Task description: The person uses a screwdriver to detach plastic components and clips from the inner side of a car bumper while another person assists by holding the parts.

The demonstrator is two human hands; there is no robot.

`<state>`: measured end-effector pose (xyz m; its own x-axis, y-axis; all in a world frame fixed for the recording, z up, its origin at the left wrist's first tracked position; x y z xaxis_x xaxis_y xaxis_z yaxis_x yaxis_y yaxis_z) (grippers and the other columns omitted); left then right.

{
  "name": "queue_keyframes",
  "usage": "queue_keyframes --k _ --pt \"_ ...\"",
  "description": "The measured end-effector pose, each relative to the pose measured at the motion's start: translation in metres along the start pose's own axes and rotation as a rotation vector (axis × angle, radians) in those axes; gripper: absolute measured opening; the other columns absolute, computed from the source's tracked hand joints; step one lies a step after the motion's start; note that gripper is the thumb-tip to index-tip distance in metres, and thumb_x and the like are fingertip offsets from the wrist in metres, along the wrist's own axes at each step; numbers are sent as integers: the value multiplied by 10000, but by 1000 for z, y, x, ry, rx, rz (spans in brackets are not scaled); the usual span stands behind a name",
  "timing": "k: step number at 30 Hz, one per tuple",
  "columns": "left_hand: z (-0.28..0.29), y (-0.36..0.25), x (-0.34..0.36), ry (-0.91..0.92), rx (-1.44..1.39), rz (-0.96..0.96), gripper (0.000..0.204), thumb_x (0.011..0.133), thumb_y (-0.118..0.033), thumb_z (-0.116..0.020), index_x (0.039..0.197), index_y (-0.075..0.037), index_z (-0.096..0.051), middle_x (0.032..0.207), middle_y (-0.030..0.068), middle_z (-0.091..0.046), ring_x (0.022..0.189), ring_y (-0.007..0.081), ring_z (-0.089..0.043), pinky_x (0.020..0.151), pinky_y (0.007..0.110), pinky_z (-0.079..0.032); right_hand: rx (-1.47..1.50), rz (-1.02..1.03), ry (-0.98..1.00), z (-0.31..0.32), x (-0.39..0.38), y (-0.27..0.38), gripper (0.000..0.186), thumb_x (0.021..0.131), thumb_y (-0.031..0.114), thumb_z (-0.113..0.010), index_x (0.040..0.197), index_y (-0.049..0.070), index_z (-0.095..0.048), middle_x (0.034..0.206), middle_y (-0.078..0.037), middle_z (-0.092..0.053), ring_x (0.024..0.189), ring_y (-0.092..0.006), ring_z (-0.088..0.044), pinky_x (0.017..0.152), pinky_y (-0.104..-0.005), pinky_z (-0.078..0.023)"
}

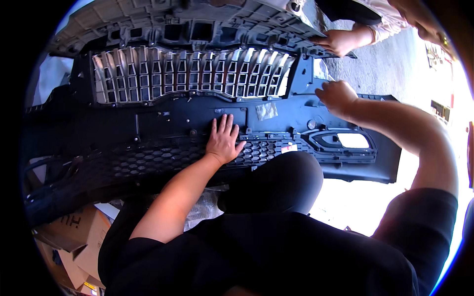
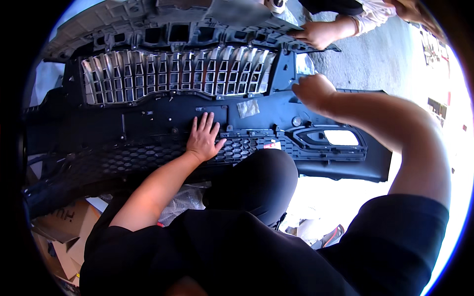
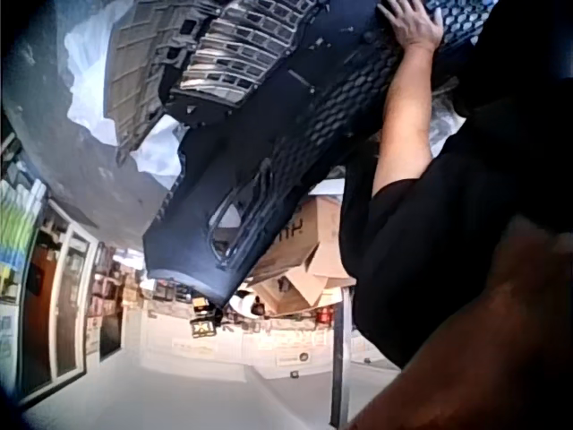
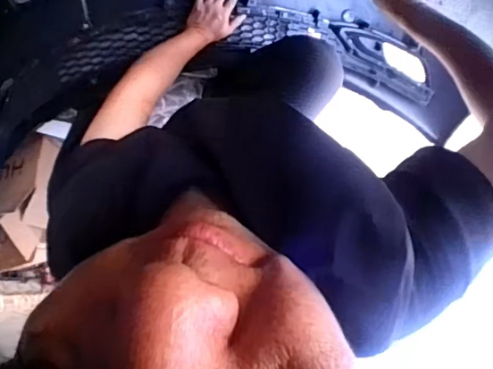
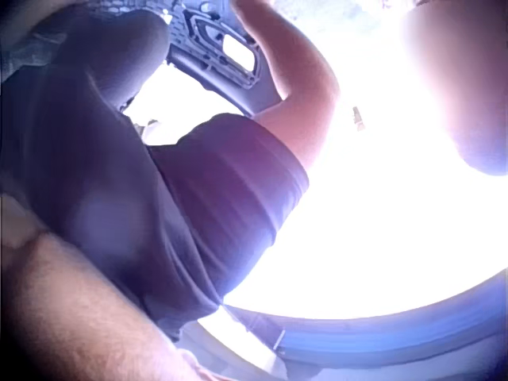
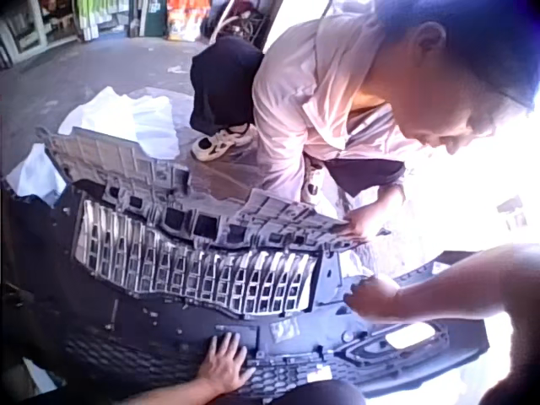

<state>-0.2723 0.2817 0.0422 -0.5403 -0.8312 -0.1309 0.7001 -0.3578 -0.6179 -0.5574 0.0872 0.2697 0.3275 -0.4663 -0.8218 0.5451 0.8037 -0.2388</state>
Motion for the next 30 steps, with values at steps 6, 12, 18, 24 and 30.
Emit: queue_keyframes --k 6,12,18,24,30 --pt "3 3 -3 1 14 1 638 943 -527 -613 1334 -24 -650 1588 254 -404 1510 413 -318 1228 624 -190 981 -964 276 -42 17 -50 435 971 445 -605 980 35 -750 823 -161 -722 728 -261 -747 699 -371 -604" --pt "1 2 0 5 38 -7 634 947 -531 -605 1335 -31 -652 1590 252 -400 1507 415 -321 1226 629 -191 362 -443 514 -6 15 -13 361 1050 393 -575 1112 68 -720 872 -120 -729 924 -243 -733 697 -347 -593" --pt "1 -1 0 20 36 6 635 948 -533 -604 1338 -35 -651 1589 249 -401 1507 412 -319 1222 628 -200 9 -122 -103 -15 -4 1 261 927 231 -699 1142 93 -647 1045 -124 -636 827 -325 -709 723 -424 -580" --pt "-1 0 -2 32 55 19 626 947 -529 -610 1343 -46 -650 1601 237 -388 1518 406 -302 1228 618 -196 632 -546 -837 -7 -7 -3 149 909 230 -651 988 104 -645 1024 -92 -642 842 -339 -690 724 -450 -565" --pt "4 -6 2 49 59 -9 609 950 -508 -619 1353 -52 -644 1598 237 -396 1511 416 -313 1225 608 -214 531 -554 -1325 -33 1 16 102 920 151 -678 892 53 -666 828 -135 -644 670 -344 -653 617 -413 -545"
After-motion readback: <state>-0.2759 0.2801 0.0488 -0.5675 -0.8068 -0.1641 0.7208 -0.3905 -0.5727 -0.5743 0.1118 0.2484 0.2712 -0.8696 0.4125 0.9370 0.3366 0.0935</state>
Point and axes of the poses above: each hand's wrist, its own x-axis towards the middle knuckle, its own z-axis out of the back of the hand, y = z × x, the point moved 2 cm from there along x, towards the middle knuckle
